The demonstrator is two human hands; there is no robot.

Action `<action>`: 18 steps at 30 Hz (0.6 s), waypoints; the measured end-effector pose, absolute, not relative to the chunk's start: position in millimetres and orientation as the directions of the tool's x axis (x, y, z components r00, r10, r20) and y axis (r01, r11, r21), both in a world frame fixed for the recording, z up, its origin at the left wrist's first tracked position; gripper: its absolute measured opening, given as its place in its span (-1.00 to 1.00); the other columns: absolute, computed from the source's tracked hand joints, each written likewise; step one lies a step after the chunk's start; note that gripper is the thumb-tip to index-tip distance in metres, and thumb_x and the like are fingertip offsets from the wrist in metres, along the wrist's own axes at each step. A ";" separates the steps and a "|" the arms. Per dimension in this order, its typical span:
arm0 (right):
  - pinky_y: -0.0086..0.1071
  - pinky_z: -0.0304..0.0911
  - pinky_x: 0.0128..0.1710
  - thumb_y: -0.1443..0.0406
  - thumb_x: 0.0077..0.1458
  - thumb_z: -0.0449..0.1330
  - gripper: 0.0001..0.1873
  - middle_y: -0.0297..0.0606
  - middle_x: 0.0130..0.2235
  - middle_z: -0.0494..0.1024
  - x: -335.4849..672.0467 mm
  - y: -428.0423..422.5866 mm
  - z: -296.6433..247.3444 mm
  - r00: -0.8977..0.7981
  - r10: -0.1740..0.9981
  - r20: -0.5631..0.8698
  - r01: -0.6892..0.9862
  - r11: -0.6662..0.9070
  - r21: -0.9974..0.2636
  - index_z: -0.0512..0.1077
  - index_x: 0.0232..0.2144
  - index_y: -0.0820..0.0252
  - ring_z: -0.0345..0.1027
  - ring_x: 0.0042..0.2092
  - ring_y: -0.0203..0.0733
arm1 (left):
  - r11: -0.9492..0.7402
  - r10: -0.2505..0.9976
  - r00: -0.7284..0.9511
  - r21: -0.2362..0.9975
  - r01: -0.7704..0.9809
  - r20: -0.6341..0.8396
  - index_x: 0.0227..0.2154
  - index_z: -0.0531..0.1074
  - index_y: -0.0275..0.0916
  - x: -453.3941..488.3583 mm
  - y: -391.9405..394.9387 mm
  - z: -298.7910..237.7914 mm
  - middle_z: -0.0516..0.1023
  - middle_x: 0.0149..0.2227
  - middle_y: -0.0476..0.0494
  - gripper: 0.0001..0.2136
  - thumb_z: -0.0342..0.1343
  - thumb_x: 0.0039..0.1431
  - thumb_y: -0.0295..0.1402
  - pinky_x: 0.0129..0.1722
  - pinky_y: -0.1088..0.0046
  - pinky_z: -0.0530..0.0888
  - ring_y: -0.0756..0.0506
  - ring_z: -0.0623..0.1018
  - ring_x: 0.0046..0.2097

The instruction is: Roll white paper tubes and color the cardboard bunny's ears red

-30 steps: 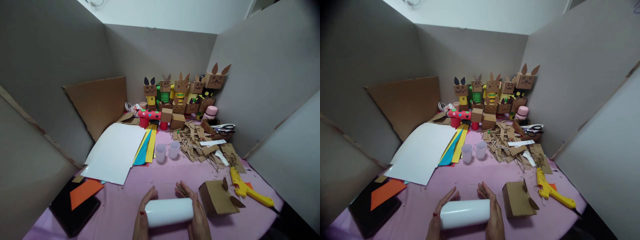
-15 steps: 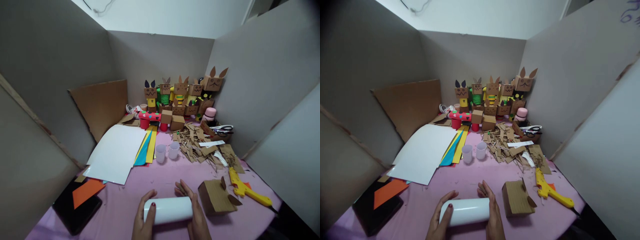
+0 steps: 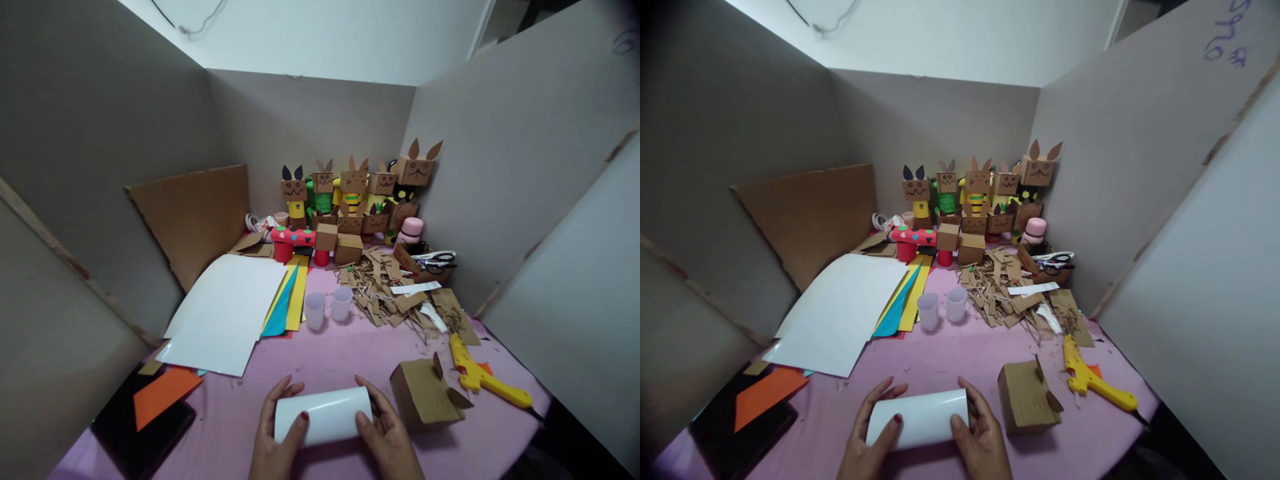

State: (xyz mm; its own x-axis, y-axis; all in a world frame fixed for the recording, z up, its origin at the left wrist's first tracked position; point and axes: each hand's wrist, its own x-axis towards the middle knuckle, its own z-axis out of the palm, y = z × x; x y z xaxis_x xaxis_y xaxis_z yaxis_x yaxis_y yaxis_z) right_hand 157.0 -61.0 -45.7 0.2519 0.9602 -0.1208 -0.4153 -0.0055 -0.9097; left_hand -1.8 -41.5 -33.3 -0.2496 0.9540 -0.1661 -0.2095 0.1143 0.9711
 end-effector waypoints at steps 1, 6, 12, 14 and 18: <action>-0.27 0.38 -0.21 0.02 -0.20 0.41 -0.43 -0.16 -0.24 0.64 157.1 -60.6 -45.0 0.253 0.960 -0.119 -0.419 -0.002 -0.908 0.52 -0.12 0.11 0.50 -0.24 -0.02 | 0.126 0.954 -0.244 0.969 -0.211 -0.177 -0.06 0.39 -0.14 -1.5 -41.7 -32.8 0.57 -0.14 -0.17 -0.43 0.33 -0.18 -0.08 -0.18 0.36 0.46 -0.26 0.52 -0.10; -0.39 0.33 -0.39 0.04 -0.14 0.39 -0.54 -0.24 -0.37 0.63 158.5 -58.6 -44.5 0.232 0.963 -0.139 -0.456 -0.018 -0.890 0.52 -0.20 0.12 0.45 -0.40 -0.15 | 0.154 0.950 -0.236 0.964 -0.215 -0.204 -0.05 0.36 -0.17 1.8 -42.4 -28.7 0.56 -0.22 -0.15 -0.41 0.35 -0.20 -0.13 -0.31 0.39 0.50 -0.22 0.56 -0.24; -0.47 0.22 -0.46 -0.06 -0.14 0.34 -0.52 -0.29 -0.46 0.57 161.3 -56.5 -45.2 0.243 0.958 -0.156 -0.375 -0.055 -0.925 0.52 -0.32 0.18 0.35 -0.43 -0.21 | 0.148 0.953 -0.242 0.978 -0.143 -0.180 -0.03 0.35 -0.22 2.3 -40.9 -29.0 0.56 -0.33 -0.07 -0.38 0.33 -0.20 -0.13 -0.33 0.40 0.51 -0.19 0.55 -0.29; -0.50 0.17 -0.50 -0.08 -0.16 0.35 -0.51 -0.34 -0.53 0.51 162.0 -55.3 -47.1 0.226 0.960 -0.166 -0.387 -0.068 -0.920 0.49 -0.37 0.20 0.29 -0.47 -0.27 | 0.145 0.958 -0.237 0.985 -0.091 -0.163 -0.01 0.35 -0.24 -0.2 -39.5 -33.3 0.55 -0.32 -0.08 -0.38 0.30 -0.18 -0.11 -0.29 0.36 0.51 -0.21 0.55 -0.27; -0.53 0.11 -0.55 -0.09 -0.20 0.37 -0.51 -0.42 -0.60 0.42 161.7 -51.5 -53.5 0.201 0.962 -0.184 -0.449 -0.077 -0.890 0.43 -0.47 0.20 0.22 -0.53 -0.33 | 0.114 0.961 -0.248 0.992 -0.053 -0.123 0.01 0.34 -0.24 -5.9 -36.6 -44.0 0.54 -0.15 -0.19 -0.34 0.29 -0.18 -0.04 -0.24 0.32 0.52 -0.26 0.54 -0.15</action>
